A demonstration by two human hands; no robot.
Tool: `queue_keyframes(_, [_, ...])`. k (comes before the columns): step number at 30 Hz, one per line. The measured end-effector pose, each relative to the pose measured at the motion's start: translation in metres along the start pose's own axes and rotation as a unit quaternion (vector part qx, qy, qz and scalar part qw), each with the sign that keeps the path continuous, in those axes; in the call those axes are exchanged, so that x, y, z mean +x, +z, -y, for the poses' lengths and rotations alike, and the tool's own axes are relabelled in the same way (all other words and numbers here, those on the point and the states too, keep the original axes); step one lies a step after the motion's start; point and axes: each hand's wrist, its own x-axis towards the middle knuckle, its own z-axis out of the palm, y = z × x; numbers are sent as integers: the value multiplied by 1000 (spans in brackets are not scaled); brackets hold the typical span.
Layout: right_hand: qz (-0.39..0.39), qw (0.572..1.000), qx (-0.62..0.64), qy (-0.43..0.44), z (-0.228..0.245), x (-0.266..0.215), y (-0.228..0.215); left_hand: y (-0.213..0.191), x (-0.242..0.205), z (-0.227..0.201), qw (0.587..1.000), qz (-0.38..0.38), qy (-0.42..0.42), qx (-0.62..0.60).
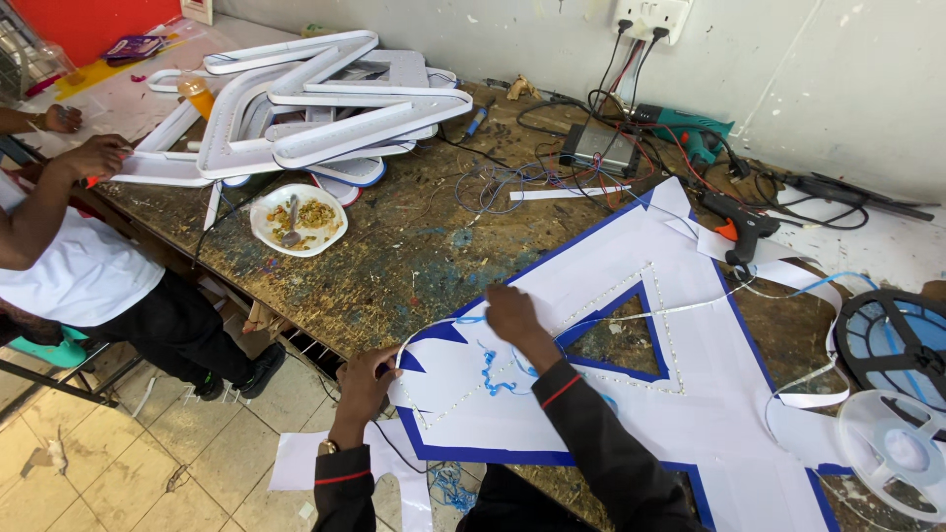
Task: The person arranges a blue LED strip along the edges of a large white letter 'A' on a workbench. They then pick up a cardboard template, move it aside, and continue positioning the LED strip on the letter.
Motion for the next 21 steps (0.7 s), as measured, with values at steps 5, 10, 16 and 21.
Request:
queue_keyframes(5, [40, 970, 106, -216, 71, -25, -11, -6, 17, 1, 998, 49, -18, -18])
queue_keyframes(10, [104, 938, 121, -306, 122, -25, -5, -10, 10, -10, 994, 37, -64, -77])
queue_keyframes(16, [87, 941, 77, -317, 133, -12, -4, 4, -3, -7, 986, -51, -96, -127])
queue_keyframes(21, [130, 932, 185, -283, 134, -8, -2, 41, -25, -7, 953, -194, -93, -213])
